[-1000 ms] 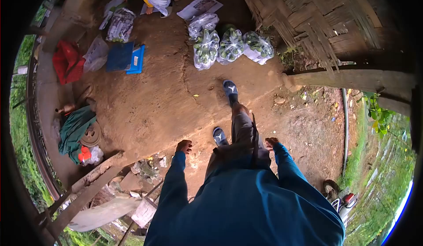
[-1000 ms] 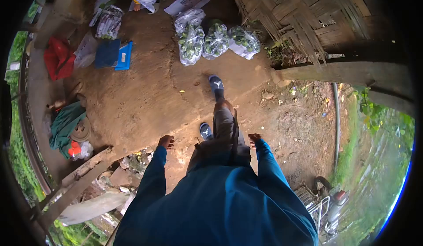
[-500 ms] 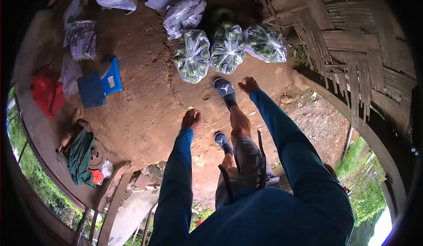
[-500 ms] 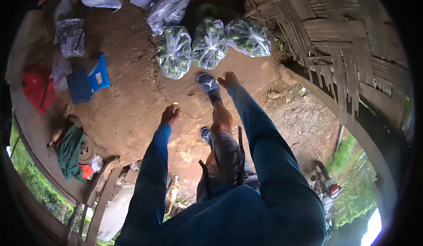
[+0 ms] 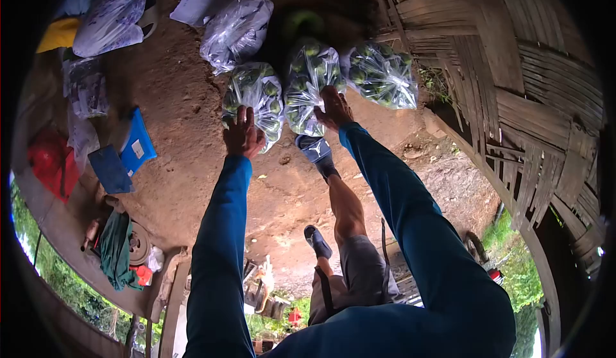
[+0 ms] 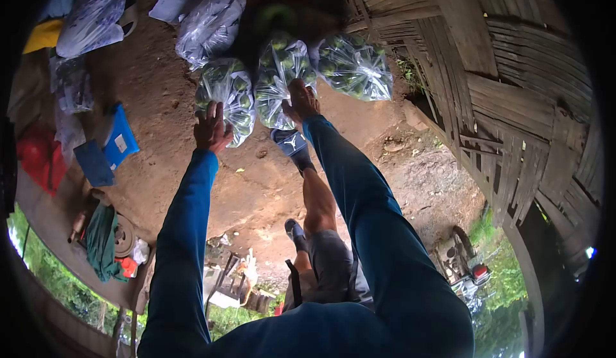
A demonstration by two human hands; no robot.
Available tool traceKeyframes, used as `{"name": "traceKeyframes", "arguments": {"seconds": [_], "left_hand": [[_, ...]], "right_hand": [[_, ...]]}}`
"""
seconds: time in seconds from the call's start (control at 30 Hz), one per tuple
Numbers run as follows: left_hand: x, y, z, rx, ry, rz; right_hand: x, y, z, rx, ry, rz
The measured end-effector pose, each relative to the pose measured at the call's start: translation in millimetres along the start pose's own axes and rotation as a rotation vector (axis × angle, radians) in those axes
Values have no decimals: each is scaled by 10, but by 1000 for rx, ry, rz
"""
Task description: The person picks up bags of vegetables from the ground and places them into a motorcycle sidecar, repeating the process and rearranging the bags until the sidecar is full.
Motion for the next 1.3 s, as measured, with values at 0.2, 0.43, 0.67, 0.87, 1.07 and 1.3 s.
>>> {"name": "traceKeyframes", "arguments": {"seconds": [0.2, 0.43, 0.67, 0.87, 1.07, 1.3], "left_hand": [[-38, -128, -7, -50, -147, -125], [-196, -72, 152, 284, -172, 32], [-87, -212, -10, 256, -23, -227], [758, -263, 182, 404, 53, -42], [2477, 273, 541, 455, 129, 98], [5219, -71, 746, 380, 302, 276]], "right_hand": [[-114, 6, -86, 12, 101, -43], [-105, -329, -230, -295, 70, -200], [-9, -259, -197, -161, 255, -219], [235, -141, -211, 124, 12, -22], [609, -51, -277, 225, 11, 192], [1534, 446, -50, 478, -5, 497]]}}
Point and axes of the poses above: each hand's wrist, its own x-axis away from the middle knuckle, its own y-axis out of the back of the hand, z = x × y, the point moved 2 cm from there along -x, towards the middle knuckle, and after that the axes turned 11 degrees about -z, right-handed, at the moved point
